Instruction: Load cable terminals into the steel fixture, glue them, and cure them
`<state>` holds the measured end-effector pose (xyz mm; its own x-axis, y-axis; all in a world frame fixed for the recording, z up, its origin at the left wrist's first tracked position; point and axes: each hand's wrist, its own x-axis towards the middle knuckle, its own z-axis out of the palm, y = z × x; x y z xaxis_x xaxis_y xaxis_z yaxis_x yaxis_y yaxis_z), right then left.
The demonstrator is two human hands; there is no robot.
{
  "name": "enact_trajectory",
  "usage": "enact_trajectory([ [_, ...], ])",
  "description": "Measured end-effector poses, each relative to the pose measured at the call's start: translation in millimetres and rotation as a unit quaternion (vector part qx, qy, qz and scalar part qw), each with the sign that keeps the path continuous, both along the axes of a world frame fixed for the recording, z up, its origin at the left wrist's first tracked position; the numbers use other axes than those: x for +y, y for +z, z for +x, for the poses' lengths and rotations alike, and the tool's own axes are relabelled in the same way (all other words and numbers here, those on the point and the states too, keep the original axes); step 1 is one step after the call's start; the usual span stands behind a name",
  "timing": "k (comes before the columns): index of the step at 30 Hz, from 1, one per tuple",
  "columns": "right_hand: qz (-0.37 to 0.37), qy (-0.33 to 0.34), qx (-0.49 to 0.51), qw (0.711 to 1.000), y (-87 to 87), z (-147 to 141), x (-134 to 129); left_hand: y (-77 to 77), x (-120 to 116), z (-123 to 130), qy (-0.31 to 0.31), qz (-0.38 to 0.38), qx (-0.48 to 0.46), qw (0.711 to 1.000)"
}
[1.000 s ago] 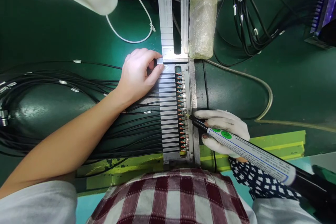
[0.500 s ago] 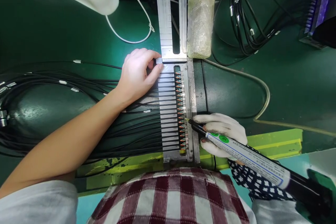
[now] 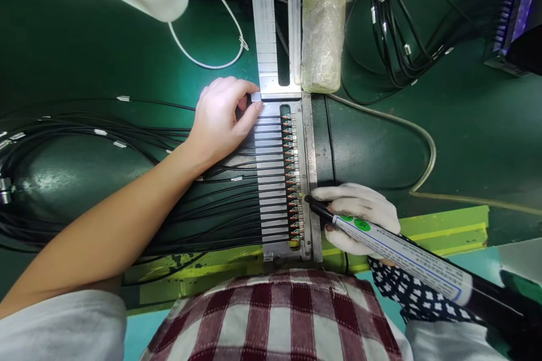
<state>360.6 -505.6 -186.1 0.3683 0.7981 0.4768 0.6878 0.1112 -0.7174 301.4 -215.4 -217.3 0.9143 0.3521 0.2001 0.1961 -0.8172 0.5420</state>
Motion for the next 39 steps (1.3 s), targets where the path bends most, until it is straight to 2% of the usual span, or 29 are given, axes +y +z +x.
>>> enact_trajectory([
  [14,-0.007,-0.002,0.014,1.000,-0.1,0.1,0.4,-1.5,-0.1,-0.1,0.001,0.032,0.005,0.999],
  [24,-0.002,-0.012,0.010,1.000,-0.5,-0.6,-1.2,1.6,-0.6,0.5,0.008,-0.006,0.012,1.000],
  [39,-0.004,-0.027,0.005,1.000,-3.5,-3.7,-3.5,-2.6,-0.5,0.4,0.005,0.028,-0.016,0.999],
])
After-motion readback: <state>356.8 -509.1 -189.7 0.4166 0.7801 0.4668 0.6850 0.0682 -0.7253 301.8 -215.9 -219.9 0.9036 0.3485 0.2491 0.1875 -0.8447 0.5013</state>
